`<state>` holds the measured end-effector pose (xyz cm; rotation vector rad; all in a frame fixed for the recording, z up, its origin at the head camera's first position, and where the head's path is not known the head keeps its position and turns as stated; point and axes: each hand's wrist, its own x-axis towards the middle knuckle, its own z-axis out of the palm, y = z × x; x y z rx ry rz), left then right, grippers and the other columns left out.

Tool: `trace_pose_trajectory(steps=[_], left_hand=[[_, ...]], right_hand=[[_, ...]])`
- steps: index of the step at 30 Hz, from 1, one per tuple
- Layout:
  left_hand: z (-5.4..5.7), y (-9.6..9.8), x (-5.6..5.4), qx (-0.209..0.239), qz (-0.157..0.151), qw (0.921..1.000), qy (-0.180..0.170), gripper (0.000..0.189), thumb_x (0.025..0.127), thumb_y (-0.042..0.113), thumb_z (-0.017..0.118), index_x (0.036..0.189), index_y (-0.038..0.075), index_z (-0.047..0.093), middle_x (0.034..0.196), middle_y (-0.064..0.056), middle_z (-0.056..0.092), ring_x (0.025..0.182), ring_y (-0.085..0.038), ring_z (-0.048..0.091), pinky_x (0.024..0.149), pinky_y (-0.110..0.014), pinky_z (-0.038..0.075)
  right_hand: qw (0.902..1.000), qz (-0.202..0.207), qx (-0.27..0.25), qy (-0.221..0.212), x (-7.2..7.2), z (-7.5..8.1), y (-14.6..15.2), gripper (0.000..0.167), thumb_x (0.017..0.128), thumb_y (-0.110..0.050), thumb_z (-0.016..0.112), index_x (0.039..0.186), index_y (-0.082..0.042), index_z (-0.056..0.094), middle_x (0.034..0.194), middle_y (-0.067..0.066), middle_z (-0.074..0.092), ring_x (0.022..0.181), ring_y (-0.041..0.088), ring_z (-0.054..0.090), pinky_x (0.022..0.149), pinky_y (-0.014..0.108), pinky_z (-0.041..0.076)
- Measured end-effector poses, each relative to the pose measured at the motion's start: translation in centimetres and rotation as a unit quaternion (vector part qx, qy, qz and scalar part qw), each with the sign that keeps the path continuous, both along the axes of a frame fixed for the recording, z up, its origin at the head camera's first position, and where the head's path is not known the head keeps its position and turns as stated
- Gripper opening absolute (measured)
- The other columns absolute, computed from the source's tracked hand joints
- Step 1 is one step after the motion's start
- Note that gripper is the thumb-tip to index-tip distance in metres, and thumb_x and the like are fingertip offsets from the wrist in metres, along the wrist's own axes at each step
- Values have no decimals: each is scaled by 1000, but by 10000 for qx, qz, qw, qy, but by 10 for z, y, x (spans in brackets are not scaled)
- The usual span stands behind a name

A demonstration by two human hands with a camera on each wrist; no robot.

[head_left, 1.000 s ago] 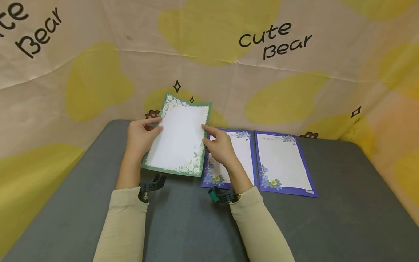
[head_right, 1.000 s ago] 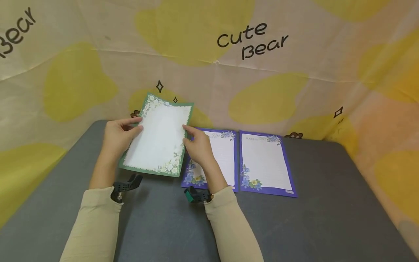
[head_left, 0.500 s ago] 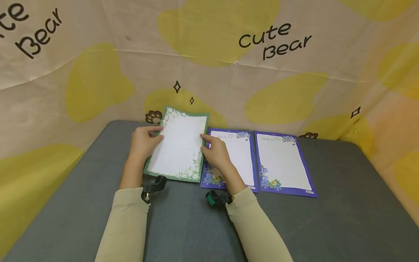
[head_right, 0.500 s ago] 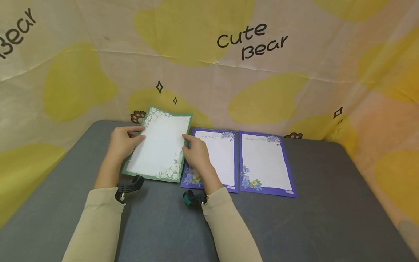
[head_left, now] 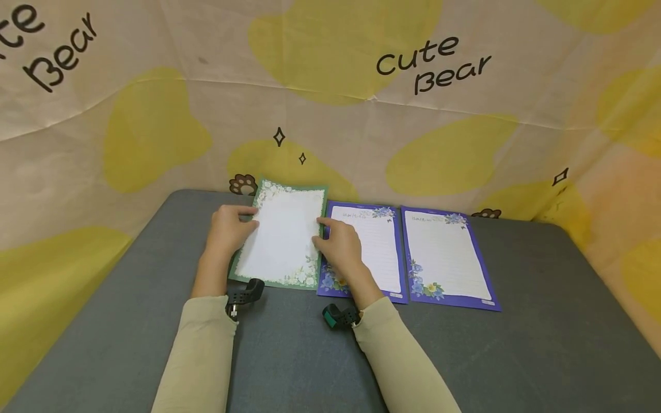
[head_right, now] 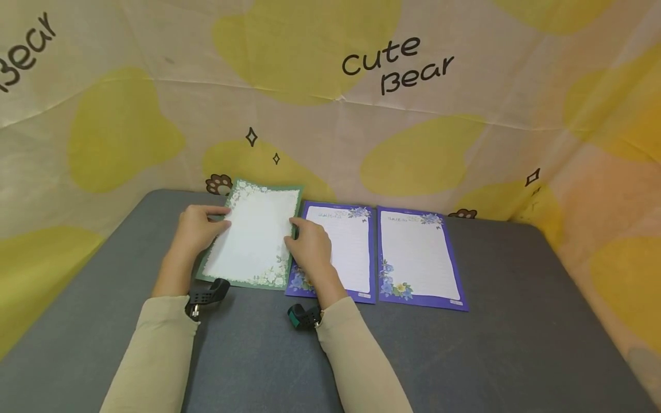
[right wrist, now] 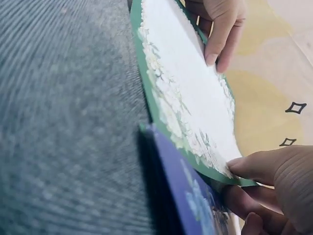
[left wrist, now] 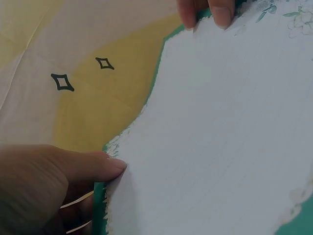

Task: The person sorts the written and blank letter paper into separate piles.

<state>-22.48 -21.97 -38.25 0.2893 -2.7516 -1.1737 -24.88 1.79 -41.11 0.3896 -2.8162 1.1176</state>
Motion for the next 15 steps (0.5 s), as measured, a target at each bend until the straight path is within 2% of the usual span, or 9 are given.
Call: trace_pose_trajectory(steps=[1, 4, 6, 8, 11, 13, 15], left_hand=[[-1, 0, 0, -22, -9, 10000, -5, 37, 97, 14, 65, 133, 6, 67, 109, -24, 71, 77, -25, 57, 62, -31, 44], [-3, -1, -1, -82, -42, 10000, -18, 37, 96, 14, 65, 133, 6, 67, 108, -24, 71, 77, -26, 56, 64, -33, 43], [-4, -2, -1, -132, -70, 9999, -55, 38, 96, 13, 66, 133, 5, 67, 111, -25, 71, 81, -27, 57, 67, -35, 44], [-5, -2, -2, -139, -92, 9998, -145, 40, 95, 13, 67, 134, 5, 66, 118, -26, 69, 88, -30, 59, 73, -39, 47], [-8, -3, -2, -192, -125, 9992, -315, 41, 95, 14, 68, 135, 5, 65, 132, -27, 64, 111, -39, 61, 90, -51, 52], [-9, -3, -2, -252, -146, 9986, -432, 42, 94, 15, 68, 135, 5, 65, 141, -28, 58, 128, -45, 54, 103, -58, 47], [-11, -4, -2, -341, -170, 9979, -525, 43, 94, 16, 69, 136, 4, 64, 146, -28, 54, 139, -47, 45, 111, -62, 41]], right_hand=[[10000, 4, 64, -19, 0, -1, 0, 43, 90, -20, 73, 133, -17, 68, 78, 12, 73, 44, 9, 25, 41, 22, 20], [9997, 17, 230, -40, 0, -5, 0, 43, 91, -22, 74, 133, -17, 69, 103, 10, 78, 43, 9, 24, 40, 23, 20], [9995, 35, 317, -55, -1, -6, 1, 43, 91, -23, 74, 133, -17, 68, 118, 10, 76, 43, 10, 25, 41, 23, 21], [9992, 54, 382, -62, -1, -8, 1, 43, 91, -24, 74, 133, -17, 68, 125, 10, 73, 45, 10, 29, 42, 24, 23], [9990, 54, 450, -38, -1, -10, 1, 43, 91, -25, 75, 133, -17, 69, 127, 10, 73, 51, 12, 40, 45, 25, 28], [9989, 45, 456, -26, -2, -10, 1, 42, 90, -26, 75, 132, -17, 70, 128, 9, 72, 56, 13, 45, 46, 26, 31], [9990, 45, 451, -23, -1, -10, 1, 42, 90, -26, 75, 131, -17, 70, 128, 9, 72, 57, 14, 47, 47, 26, 31]])
